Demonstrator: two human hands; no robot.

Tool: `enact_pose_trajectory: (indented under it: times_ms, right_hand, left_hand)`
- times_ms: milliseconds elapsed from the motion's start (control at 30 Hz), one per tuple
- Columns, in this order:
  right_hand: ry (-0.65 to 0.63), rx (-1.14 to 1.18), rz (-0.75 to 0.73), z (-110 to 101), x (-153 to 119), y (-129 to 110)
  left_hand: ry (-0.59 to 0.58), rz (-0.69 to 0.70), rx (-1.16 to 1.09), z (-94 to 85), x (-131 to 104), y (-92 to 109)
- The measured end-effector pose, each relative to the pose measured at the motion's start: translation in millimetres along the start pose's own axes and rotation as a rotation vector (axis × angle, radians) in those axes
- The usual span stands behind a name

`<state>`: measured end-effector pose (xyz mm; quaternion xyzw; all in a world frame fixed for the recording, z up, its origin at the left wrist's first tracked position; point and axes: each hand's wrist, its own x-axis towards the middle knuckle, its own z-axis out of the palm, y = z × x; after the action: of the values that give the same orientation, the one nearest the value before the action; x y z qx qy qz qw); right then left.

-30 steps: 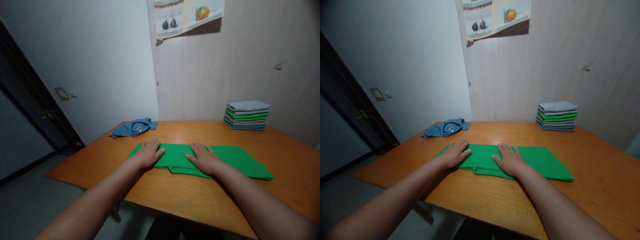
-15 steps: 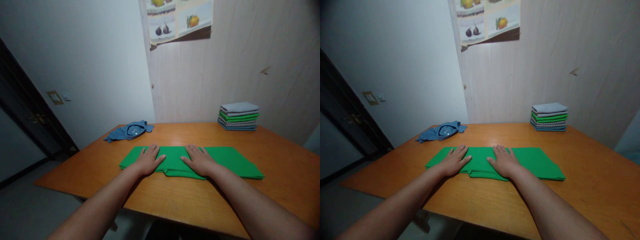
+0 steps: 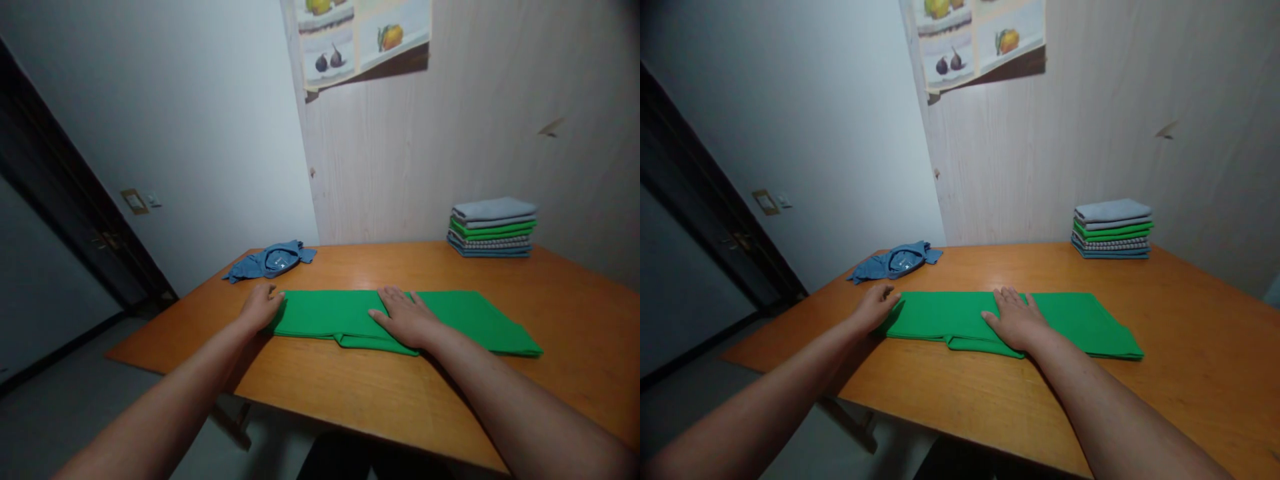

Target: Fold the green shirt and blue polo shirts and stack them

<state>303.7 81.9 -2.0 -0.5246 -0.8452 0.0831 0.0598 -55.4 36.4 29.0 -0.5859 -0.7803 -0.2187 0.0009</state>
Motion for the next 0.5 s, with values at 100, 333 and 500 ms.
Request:
enact_pose_trajectory:
  times_ms: [100,333,500]
  right_hand:
    - [0.006,0.001,-0.001,1.1,0.7,0.9]
    - [0.025,0.003,-0.009,4.5,1.9,2.3]
    - [0.053,0.033,-0.010,5.6,1.5,2.5]
  left_hand:
    - [-0.039,-0.142,-0.003,-8.2,1.4,-14.7]
    - [-0.159,-0.357,-0.108,-13.0,-1.1,-9.7]
    - [-0.195,-0.466,-0.234,-16.4,3.7,0.0]
